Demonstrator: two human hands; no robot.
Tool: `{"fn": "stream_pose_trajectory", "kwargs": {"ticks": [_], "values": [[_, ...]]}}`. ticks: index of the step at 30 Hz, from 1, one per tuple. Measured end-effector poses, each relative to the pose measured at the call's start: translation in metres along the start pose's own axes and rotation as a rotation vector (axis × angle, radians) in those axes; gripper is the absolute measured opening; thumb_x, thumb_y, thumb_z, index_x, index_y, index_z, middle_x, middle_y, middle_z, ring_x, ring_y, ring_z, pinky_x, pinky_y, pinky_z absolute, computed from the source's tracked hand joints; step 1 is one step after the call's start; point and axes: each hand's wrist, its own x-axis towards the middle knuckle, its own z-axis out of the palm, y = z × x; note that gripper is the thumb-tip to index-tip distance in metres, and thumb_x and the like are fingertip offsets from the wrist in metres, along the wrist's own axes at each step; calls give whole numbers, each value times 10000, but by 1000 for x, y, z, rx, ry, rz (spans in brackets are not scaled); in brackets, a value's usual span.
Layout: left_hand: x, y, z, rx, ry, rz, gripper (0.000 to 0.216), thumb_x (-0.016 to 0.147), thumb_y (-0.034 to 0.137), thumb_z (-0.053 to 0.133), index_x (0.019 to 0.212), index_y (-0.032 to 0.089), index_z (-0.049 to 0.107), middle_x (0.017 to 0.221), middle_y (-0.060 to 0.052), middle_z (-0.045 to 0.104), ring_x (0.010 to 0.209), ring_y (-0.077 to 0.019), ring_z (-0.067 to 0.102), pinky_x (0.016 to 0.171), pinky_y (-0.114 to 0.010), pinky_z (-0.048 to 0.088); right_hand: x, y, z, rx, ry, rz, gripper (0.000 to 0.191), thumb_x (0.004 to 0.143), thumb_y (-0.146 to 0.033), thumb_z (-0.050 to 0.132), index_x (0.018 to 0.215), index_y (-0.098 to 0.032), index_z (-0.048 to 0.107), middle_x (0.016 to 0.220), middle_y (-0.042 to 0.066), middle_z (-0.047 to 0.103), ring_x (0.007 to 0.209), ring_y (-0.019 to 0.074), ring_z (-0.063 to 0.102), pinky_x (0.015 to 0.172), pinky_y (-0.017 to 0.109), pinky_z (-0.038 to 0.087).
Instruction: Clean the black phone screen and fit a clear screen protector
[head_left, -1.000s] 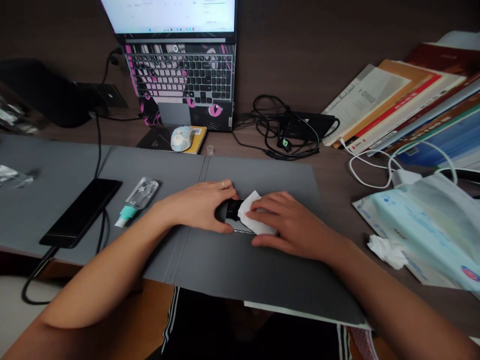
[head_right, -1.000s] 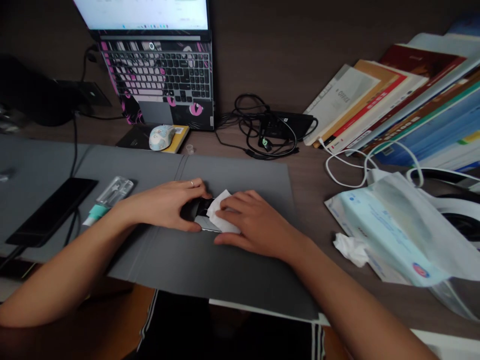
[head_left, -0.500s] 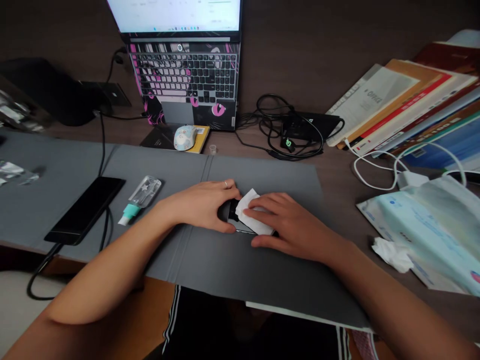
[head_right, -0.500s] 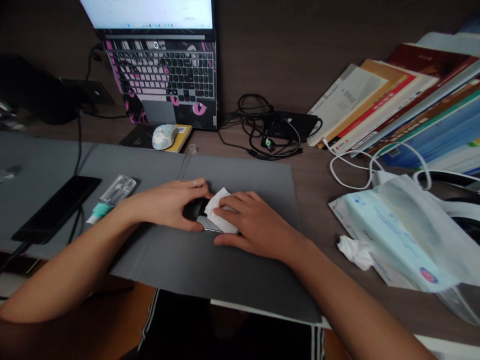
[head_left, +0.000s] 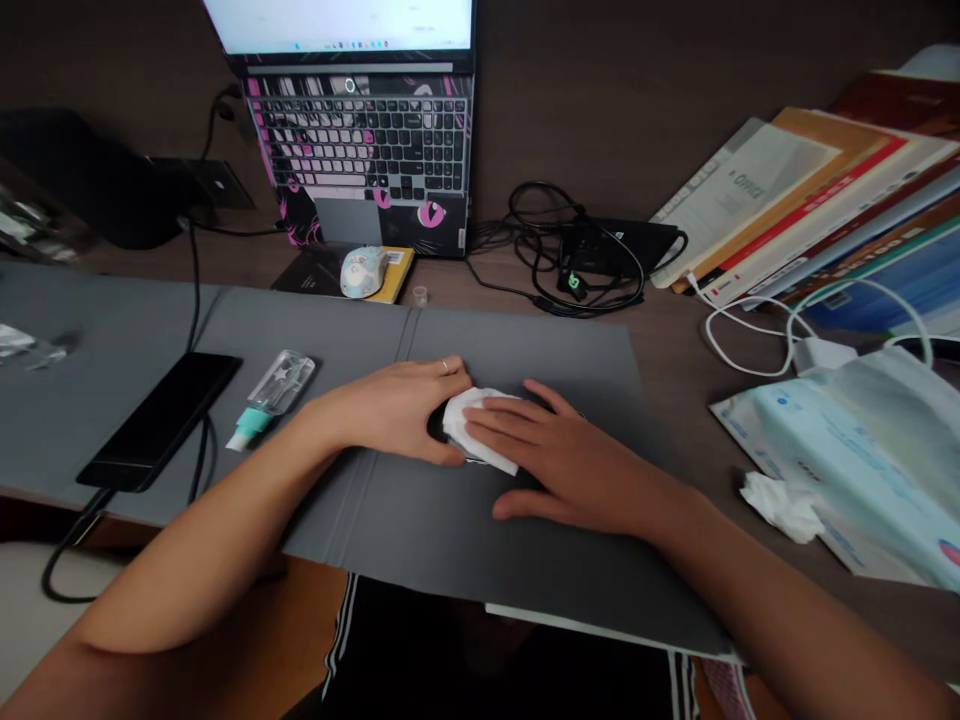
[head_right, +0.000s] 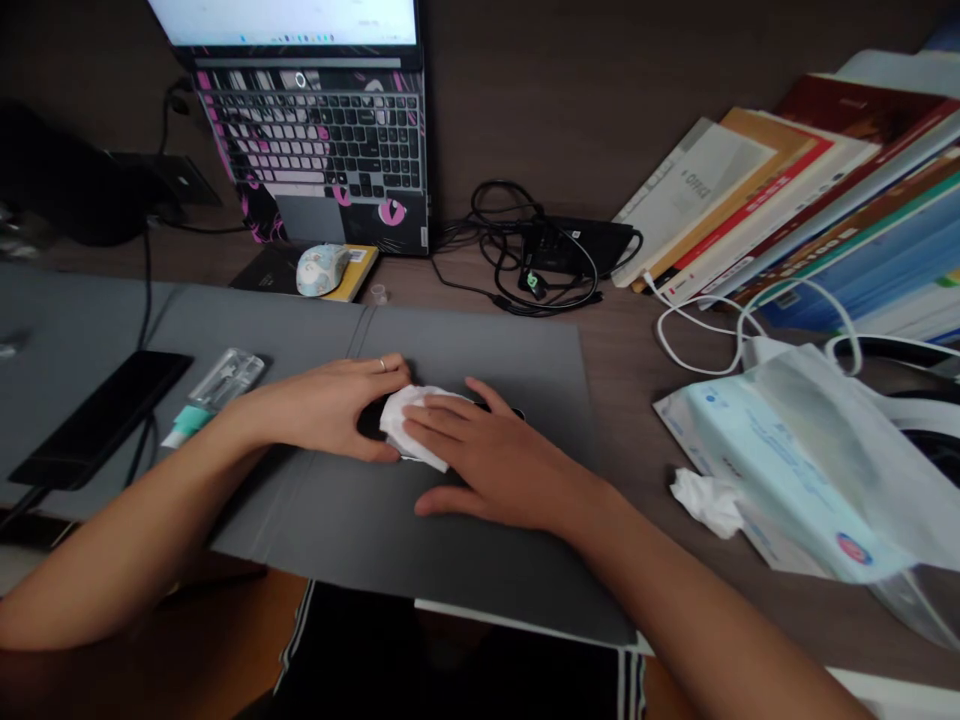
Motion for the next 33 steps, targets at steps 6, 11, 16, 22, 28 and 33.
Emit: {"fn": "stream_pose_trajectory", "kwargs": {"ticks": [6, 11, 16, 22, 28, 33], "values": [[-1, -1, 0, 15, 2, -12, 555, 796, 528, 707, 1229, 211, 564, 1129, -56, 567, 979, -242, 627, 828, -332, 475, -1, 0, -7, 34, 91, -27, 471, 976, -561, 580, 1234, -178, 674, 1237, 101, 713, 1166, 263, 604, 1103, 492, 350], [-1, -1, 0, 8, -4, -16, 583, 790, 539, 700, 1243, 192, 582, 1122, -63, 574, 984, -253, 628, 832, -346, 482, -5, 7, -12, 72, 171, 78, 405, 1037, -451, 518, 788, -181, 689, 793, 38, 696, 759, 174, 614, 872, 387, 439], [-1, 0, -1, 9, -1, -11, 548, 791, 528, 696, 1215, 200, 583, 1135, -65, 574, 966, -243, 625, 797, -327, 470, -1, 4, -7, 109, 107, -14, 327, 1020, -447, 557, 1164, -178, 675, 1166, 82, 732, 1092, 235, 625, 1016, 420, 408], [-1, -2, -1, -10, -3, -11, 548, 789, 541, 697, 1208, 207, 583, 1125, -63, 578, 969, -245, 616, 784, -321, 462, 1, 1, -9, 104, 76, 39, 317, 1035, -452, 524, 1111, -189, 683, 1113, 72, 737, 1058, 228, 638, 1019, 436, 402], [-1, -5, 2, -25, 10, 6, 540, 794, 520, 712, 1216, 208, 585, 1121, -63, 577, 972, -242, 609, 797, -324, 463, 0, 0, -7, 73, 63, -6, 431, 1009, -482, 561, 1304, -173, 616, 1277, 109, 690, 1206, 263, 583, 1073, 468, 377], [-1, -8, -1, -78, -8, 25, 592, 798, 546, 747, 1252, 207, 574, 1147, -61, 584, 1020, -244, 604, 864, -324, 465, 1, -2, -6, 77, 49, 11, 385, 1014, -476, 555, 1216, -160, 644, 1219, 107, 705, 1156, 253, 605, 1087, 469, 357]]}}
